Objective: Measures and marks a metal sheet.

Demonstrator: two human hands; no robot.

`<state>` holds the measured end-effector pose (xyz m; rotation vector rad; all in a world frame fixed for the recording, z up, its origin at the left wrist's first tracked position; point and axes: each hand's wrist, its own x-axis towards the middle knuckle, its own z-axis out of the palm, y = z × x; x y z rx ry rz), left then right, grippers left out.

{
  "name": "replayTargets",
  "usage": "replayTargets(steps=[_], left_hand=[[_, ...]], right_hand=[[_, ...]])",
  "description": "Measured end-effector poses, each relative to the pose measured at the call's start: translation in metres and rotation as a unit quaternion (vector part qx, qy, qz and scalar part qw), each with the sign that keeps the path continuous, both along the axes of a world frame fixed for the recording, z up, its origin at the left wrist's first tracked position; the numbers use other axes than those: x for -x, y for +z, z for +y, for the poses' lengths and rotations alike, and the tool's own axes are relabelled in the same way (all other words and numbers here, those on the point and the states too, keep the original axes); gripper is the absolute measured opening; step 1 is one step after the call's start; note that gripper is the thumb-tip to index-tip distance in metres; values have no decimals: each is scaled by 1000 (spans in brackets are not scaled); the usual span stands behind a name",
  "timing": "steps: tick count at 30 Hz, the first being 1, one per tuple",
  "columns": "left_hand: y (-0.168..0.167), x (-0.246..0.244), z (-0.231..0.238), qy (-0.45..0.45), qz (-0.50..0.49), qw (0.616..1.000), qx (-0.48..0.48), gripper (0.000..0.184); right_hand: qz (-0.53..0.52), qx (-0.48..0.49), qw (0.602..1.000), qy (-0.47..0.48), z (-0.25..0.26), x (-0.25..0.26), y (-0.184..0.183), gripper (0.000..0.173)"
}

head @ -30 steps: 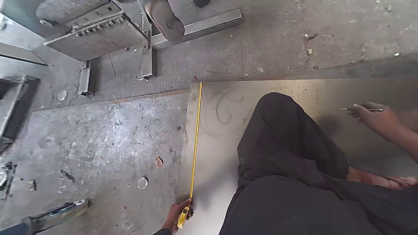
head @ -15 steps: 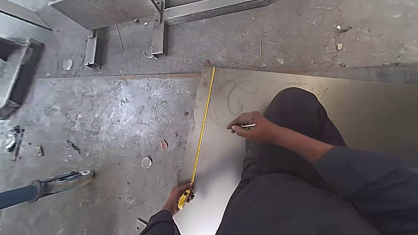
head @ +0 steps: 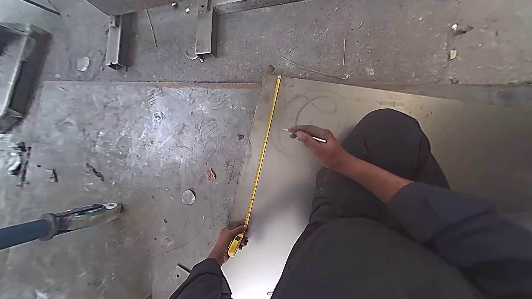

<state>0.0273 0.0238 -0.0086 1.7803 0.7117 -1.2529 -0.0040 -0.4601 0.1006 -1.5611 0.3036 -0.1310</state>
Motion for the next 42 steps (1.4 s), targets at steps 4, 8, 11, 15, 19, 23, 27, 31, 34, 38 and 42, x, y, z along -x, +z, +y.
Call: replayTargets(steps=[4, 8, 11, 15, 19, 23, 27, 31, 34, 38, 42], left_hand=[[-2, -3, 1, -1, 4, 1000, -9, 26], [-4, -3, 2, -2, 2, 1000, -3, 26], [-4, -1, 4, -5, 0, 1000, -13, 27], [-7, -3, 6, -13, -7, 1000, -9, 27], [-8, 1, 10, -14, -9, 1000, -8, 28], [-7, -3, 7, -15, -4, 1000, -10, 28], [-8, -2, 9, -11, 2, 1000, -1, 26], [-8, -1, 9, -14, -6, 1000, -3, 27], [-6, -1, 9, -12, -10, 1000, -11, 27], [-8, -1, 8, -14, -9, 1000, -8, 27], [-6, 0, 9, -20, -15, 1000, -14, 28]], right_hand=[[145, 20, 982, -121, -36, -5, -31, 33], [153, 74, 982, -86, -28, -2, -27, 34], [205, 147, 967, -44, -22, 2, -23, 36], [237, 301, 924, -7, -33, 8, 7, 37], [206, 541, 805, -134, -107, 25, 40, 36], [321, 522, 779, -133, -155, 46, 76, 51], [227, 213, 950, 39, -90, 57, 62, 54], [257, 335, 888, 182, -51, 56, 39, 67], [221, 269, 934, 81, -55, 61, 39, 61], [208, 256, 943, 48, -57, 63, 38, 59], [183, 300, 935, 54, -53, 64, 30, 60]])
